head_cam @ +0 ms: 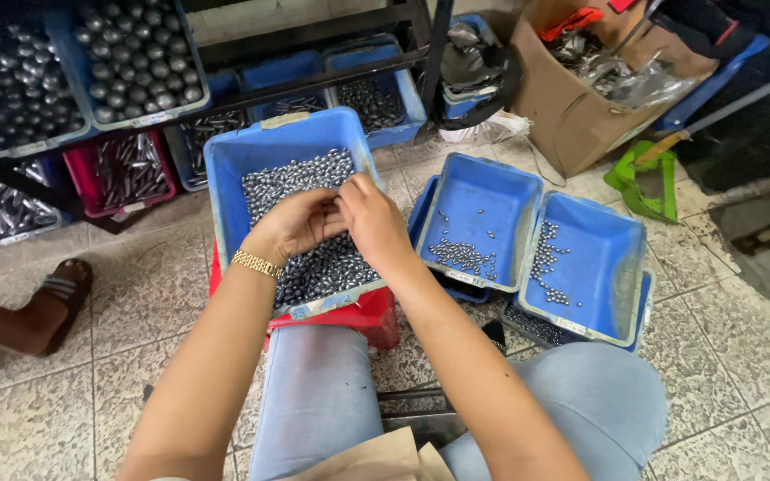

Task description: The person sits on a low stool and sorts small metallic fasteners by hand from a large blue bin into two smaller blue bins. They repeatedly pick up handfuls of fasteners, separate them, and place them into the respective bins.

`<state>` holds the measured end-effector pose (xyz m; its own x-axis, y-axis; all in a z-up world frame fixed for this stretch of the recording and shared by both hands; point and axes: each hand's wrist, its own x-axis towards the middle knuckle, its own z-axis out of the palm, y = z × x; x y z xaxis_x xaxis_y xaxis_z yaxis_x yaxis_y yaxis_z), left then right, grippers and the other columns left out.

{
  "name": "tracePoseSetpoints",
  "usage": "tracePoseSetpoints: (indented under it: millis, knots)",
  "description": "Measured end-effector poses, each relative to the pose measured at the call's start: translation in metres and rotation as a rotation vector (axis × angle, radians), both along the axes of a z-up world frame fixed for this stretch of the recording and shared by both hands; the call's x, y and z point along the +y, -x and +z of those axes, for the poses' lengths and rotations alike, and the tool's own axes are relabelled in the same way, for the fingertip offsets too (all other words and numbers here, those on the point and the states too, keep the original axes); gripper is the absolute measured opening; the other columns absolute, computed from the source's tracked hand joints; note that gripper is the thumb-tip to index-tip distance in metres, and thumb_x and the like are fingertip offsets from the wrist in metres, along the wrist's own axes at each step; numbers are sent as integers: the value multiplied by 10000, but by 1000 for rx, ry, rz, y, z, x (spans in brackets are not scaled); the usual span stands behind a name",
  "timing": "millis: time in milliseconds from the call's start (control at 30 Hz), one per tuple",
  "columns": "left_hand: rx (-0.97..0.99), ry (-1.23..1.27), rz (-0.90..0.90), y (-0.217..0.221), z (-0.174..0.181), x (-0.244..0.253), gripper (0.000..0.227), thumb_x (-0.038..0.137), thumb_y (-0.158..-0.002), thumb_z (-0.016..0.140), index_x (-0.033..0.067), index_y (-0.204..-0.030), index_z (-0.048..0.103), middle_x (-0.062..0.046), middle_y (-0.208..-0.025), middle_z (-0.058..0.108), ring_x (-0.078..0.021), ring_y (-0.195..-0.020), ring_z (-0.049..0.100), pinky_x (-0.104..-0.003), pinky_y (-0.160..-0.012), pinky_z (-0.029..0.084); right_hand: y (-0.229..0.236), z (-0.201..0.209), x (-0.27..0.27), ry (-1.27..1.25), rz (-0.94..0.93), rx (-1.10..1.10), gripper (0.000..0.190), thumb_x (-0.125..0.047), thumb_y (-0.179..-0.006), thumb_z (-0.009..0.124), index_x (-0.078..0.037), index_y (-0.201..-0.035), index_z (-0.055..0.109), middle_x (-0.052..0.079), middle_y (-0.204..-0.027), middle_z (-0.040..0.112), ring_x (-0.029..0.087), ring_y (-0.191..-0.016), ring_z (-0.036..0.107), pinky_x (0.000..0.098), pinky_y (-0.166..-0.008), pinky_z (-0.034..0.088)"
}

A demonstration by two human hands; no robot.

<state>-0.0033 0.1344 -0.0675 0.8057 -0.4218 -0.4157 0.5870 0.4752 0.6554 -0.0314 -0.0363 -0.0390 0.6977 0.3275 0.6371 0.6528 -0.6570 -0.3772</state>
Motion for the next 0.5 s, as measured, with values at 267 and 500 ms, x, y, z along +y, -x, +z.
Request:
tracePoseSetpoints:
  millis: [267,500]
  knots:
    - [-126,-65,-49,-13,37,-97,134,108,-942,634,22,-986,727,-82,-869,746,-239,-841,784,-416,-838,652,-4,21,-95,-40,-74,-108,79,-164,-984,688,-142,-919,649,3,-851,599,294,-787,709,363,-677,590]
    - [-85,-44,-144,-69,-1,-216,189,37,-810,742,-41,-977,699,-167,-888,743,-291,-825,779,-433,-810,656,-14,16,-202,69,-227,-176,60,-187,-962,768,-185,-977,710,-11,-892,687,227,-855,740,346,-726,596]
